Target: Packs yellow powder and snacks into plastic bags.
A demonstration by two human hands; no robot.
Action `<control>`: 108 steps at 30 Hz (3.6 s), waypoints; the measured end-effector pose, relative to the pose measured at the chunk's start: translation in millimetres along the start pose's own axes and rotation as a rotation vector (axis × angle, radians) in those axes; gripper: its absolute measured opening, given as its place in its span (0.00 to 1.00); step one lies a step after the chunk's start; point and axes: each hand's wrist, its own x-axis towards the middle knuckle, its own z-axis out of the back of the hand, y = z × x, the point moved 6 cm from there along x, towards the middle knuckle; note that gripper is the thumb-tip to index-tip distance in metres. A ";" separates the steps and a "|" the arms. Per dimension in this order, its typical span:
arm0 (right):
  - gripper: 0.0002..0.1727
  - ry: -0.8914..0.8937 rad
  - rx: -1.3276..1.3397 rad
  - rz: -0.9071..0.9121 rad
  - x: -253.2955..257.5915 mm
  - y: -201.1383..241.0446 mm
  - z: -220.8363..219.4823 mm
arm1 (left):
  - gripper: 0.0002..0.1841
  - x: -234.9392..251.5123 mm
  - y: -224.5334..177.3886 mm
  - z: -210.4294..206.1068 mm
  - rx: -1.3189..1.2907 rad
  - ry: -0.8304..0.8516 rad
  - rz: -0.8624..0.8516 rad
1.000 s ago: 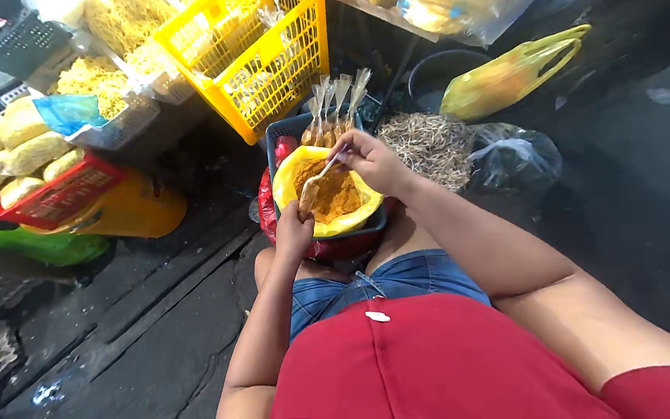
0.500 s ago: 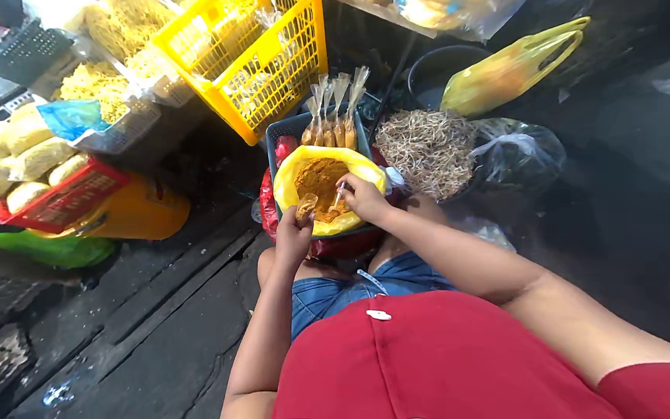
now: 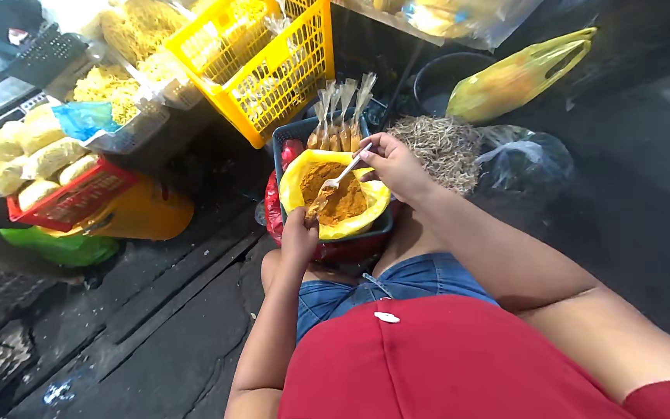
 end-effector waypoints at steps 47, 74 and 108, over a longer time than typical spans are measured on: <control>0.22 0.105 -0.653 0.408 -31.6 11.0 -9.2 | 0.08 66.6 -147.1 105.8 -0.236 -0.168 -0.538; 0.09 0.590 -1.964 -0.308 -22.5 35.9 -32.3 | 0.20 44.3 -54.6 5.0 0.278 -0.033 -0.225; 0.35 0.240 -0.351 0.053 -49.1 -33.0 -12.3 | 0.08 30.3 -169.8 109.7 0.240 -0.112 -0.813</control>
